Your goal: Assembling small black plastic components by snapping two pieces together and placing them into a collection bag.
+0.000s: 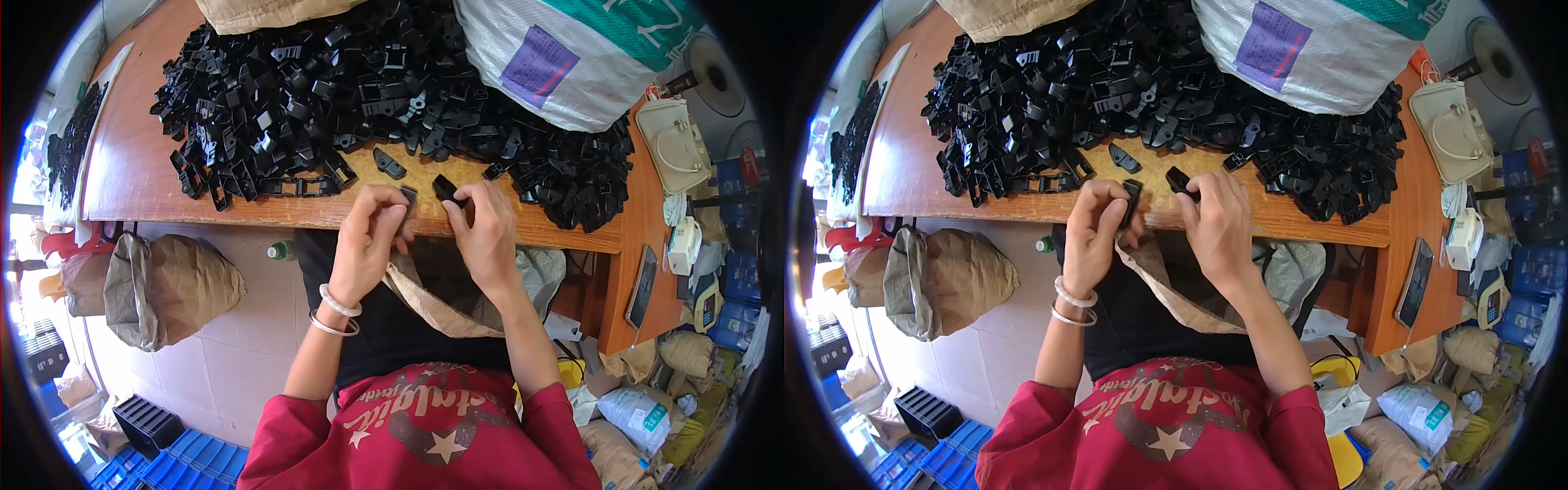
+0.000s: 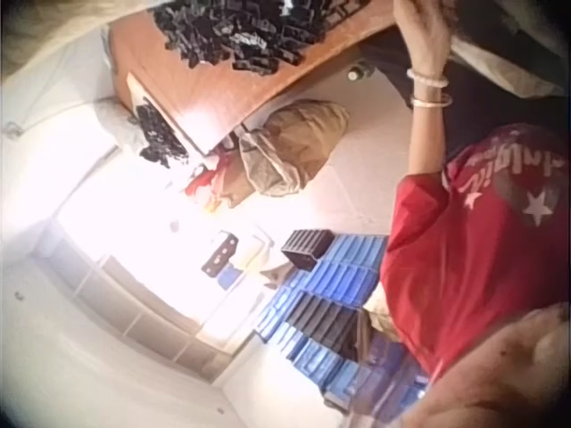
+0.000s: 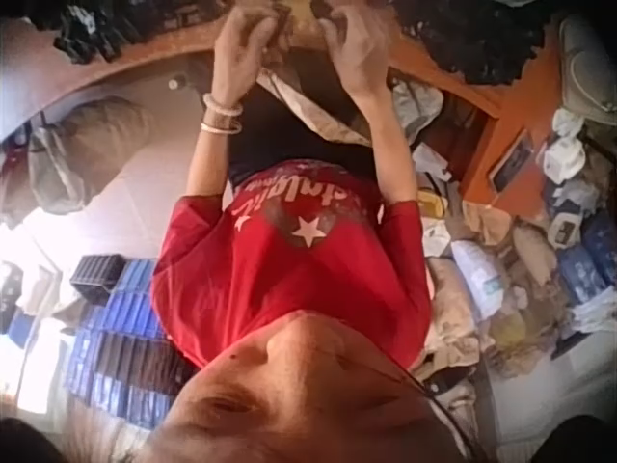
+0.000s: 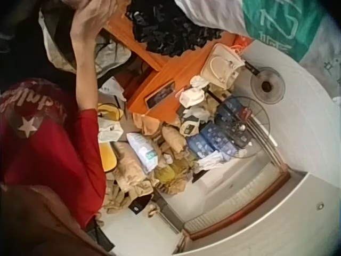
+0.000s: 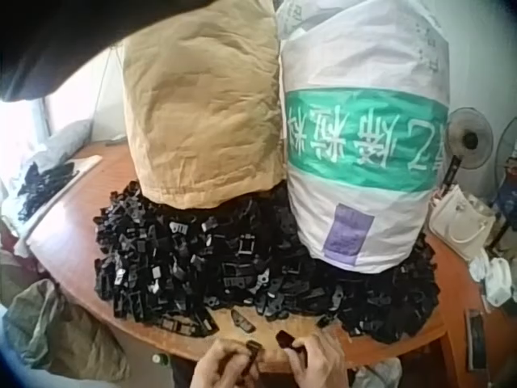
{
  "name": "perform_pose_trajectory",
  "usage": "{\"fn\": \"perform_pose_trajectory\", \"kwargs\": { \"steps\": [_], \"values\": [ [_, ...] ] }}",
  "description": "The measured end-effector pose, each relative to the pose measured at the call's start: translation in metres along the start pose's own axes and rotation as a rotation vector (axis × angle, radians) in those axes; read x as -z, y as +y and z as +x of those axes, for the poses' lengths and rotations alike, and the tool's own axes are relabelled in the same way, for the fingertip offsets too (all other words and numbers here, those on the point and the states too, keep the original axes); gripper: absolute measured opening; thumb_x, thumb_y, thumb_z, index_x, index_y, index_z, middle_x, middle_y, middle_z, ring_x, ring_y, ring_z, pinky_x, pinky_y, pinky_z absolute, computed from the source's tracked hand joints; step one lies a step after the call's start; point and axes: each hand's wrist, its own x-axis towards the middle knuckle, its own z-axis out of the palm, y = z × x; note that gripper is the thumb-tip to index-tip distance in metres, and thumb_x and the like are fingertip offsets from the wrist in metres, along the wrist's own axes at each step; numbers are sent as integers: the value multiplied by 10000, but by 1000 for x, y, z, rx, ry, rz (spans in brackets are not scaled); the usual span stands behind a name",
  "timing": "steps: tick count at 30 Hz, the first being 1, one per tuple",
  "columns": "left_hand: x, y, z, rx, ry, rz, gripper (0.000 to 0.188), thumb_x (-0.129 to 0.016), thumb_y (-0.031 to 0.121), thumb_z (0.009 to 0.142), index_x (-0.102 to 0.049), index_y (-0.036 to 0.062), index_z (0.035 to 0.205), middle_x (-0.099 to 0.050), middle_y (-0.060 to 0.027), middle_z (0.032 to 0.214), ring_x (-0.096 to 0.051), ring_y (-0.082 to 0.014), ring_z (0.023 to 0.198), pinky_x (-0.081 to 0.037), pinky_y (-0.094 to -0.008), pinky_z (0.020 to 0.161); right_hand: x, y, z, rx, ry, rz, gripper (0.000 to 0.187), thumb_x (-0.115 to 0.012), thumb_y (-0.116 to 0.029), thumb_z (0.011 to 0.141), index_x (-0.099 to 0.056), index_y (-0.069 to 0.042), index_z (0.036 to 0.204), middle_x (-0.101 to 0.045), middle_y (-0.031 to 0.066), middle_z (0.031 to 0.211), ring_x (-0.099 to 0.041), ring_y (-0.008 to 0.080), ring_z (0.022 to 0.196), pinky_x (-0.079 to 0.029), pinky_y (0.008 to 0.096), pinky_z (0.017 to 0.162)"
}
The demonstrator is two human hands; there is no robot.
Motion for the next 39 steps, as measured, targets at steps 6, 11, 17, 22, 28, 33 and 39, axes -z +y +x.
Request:
{"fn": "perform_pose_trajectory", "kwargs": {
  "steps": [6,11,17,22,28,33,39],
  "values": [
    [-4,9,-4,142,-216,-34,441,-620,-36,867,-429,-25,1264,-605,-68,817,-601,-101,641,-481,-206,529,19,-1,-9,-11,66,468,222,-697,54,751,-621,-10,949,-646,125,945,-625,261,815,-497,313,715],
    [-4,17,-6,215,-237,59,327,-608,39,906,-503,-36,1207,-615,-46,745,-590,-82,593,-471,-199,512,30,-13,-4,205,0,384,255,-710,56,710,-643,-23,942,-659,94,946,-619,278,846,-501,345,719],
    [-13,19,-11,117,-207,192,316,-584,35,914,-532,-13,1223,-650,-61,775,-616,-91,635,-493,-208,577,34,-12,-7,177,-59,443,304,-708,14,743,-642,-21,1038,-628,105,1039,-609,267,925,-490,347,779],
    [-22,16,-18,-195,-163,422,385,-594,-39,856,-504,12,1227,-650,-153,904,-687,-209,730,-534,-280,636,38,-16,-14,-111,-211,595,313,-688,20,775,-628,-7,1081,-616,113,1035,-621,249,897,-492,324,779],
    [-15,16,-27,-290,-151,566,384,-638,-56,811,-543,6,1177,-669,-120,887,-694,-214,787,-533,-295,694,47,-6,-11,-18,-428,522,228,-695,11,745,-665,2,971,-616,125,895,-622,280,851,-488,339,751],
    [40,29,6,-449,156,1319,366,-613,6,771,-575,54,1132,-549,-89,794,-596,-251,684,-443,-355,552,39,1,6,3,-534,357,177,-701,-122,798,-688,-9,933,-640,139,863,-621,298,785,-482,363,683],
    [35,28,27,-400,63,1534,184,-624,74,755,-591,47,933,-540,-100,853,-605,-268,787,-473,-363,609,-27,-33,35,-29,-170,-6,219,-666,-176,848,-621,9,958,-617,148,883,-641,337,668,-504,402,591]
  ]
}}
